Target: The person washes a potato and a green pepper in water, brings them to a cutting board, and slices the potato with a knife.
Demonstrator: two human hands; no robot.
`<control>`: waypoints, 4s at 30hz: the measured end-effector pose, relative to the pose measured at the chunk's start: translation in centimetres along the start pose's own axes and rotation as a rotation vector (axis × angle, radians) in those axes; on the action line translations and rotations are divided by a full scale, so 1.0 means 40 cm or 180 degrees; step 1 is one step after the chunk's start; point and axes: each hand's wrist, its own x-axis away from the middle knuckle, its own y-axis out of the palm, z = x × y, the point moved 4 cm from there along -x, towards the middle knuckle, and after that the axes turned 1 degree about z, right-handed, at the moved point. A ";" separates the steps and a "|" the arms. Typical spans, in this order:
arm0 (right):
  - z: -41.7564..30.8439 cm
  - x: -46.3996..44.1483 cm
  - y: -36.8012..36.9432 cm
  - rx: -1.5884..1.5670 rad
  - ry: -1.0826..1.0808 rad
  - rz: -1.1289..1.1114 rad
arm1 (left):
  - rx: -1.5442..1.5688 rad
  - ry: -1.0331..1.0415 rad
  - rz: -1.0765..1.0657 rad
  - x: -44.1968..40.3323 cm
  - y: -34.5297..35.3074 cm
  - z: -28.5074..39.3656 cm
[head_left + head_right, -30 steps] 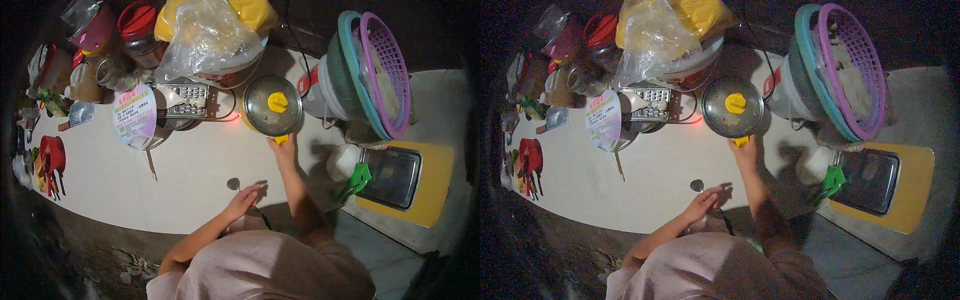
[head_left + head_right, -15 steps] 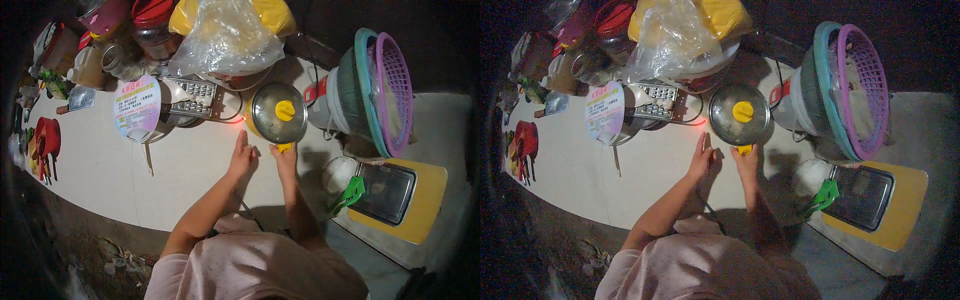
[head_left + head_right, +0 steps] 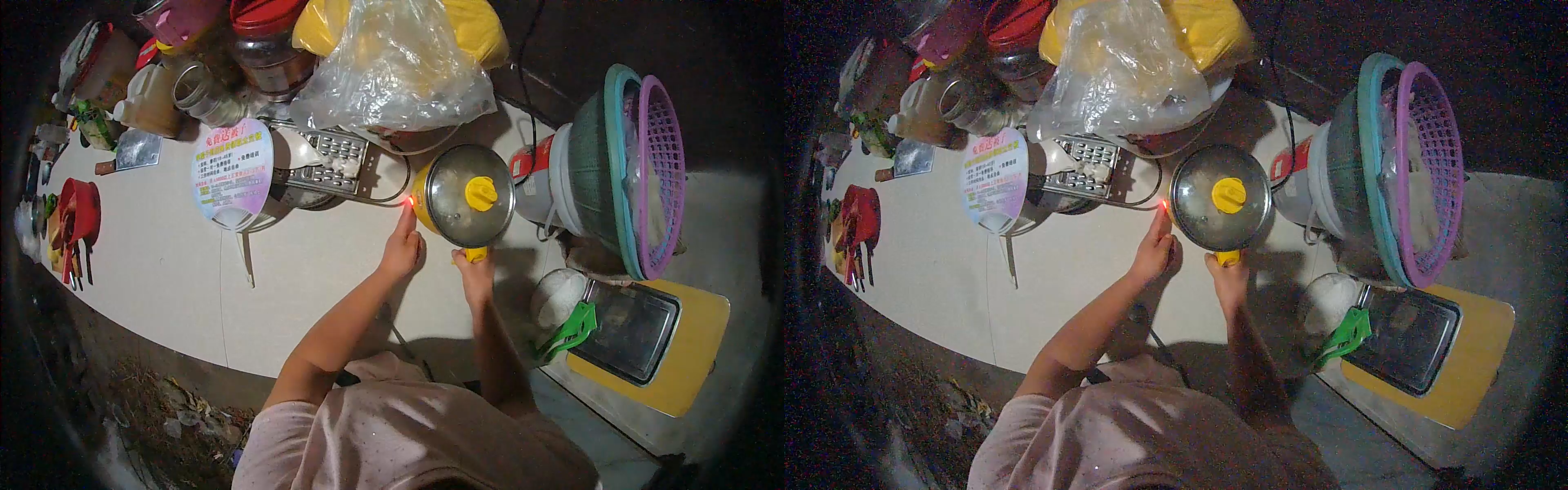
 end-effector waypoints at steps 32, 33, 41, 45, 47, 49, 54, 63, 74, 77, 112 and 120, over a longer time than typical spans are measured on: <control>-0.026 0.469 0.094 -0.1049 -0.0445 -0.0626 | 0.0061 -0.0821 0.0300 0.578 -0.199 0.185; -0.020 0.487 0.126 -0.1150 -0.0411 -0.0909 | 0.0201 -0.0945 0.0281 0.610 -0.221 0.188; -0.109 0.737 0.321 -0.1161 -0.0682 -0.1653 | -0.0158 -0.0653 0.0607 0.898 -0.507 0.230; -0.195 0.969 0.489 -0.0861 -0.0987 -0.1922 | -0.0346 -0.0577 0.0895 1.041 -0.696 0.275; -0.227 1.092 0.612 -0.0493 -0.1266 -0.2263 | -0.0349 -0.0348 0.0888 1.135 -0.829 0.294; -0.287 1.228 0.766 -0.0570 -0.1459 -0.2539 | -0.0590 0.0078 0.1189 1.225 -1.012 0.296; -0.427 1.560 1.023 -0.0210 -0.2102 -0.3635 | -0.0475 -0.0087 0.2387 1.549 -1.393 0.352; -0.627 1.731 1.505 0.0476 -0.2781 -0.3541 | 0.0580 -0.0121 0.3114 1.799 -1.719 0.368; -1.047 1.530 2.173 0.0916 -0.2728 -0.0965 | 0.0418 -0.0529 0.3485 1.825 -2.356 0.450; -1.114 1.487 2.236 0.1173 -0.2343 -0.0606 | 0.0373 -0.0381 0.3283 1.863 -2.511 0.556; -1.336 1.707 2.408 0.0520 -0.0760 -0.1089 | -0.3995 0.1282 -0.0430 0.715 -3.095 1.026; -1.346 1.647 2.436 0.0792 -0.2681 -0.0519 | -0.4265 0.1558 -0.0754 0.671 -3.084 1.044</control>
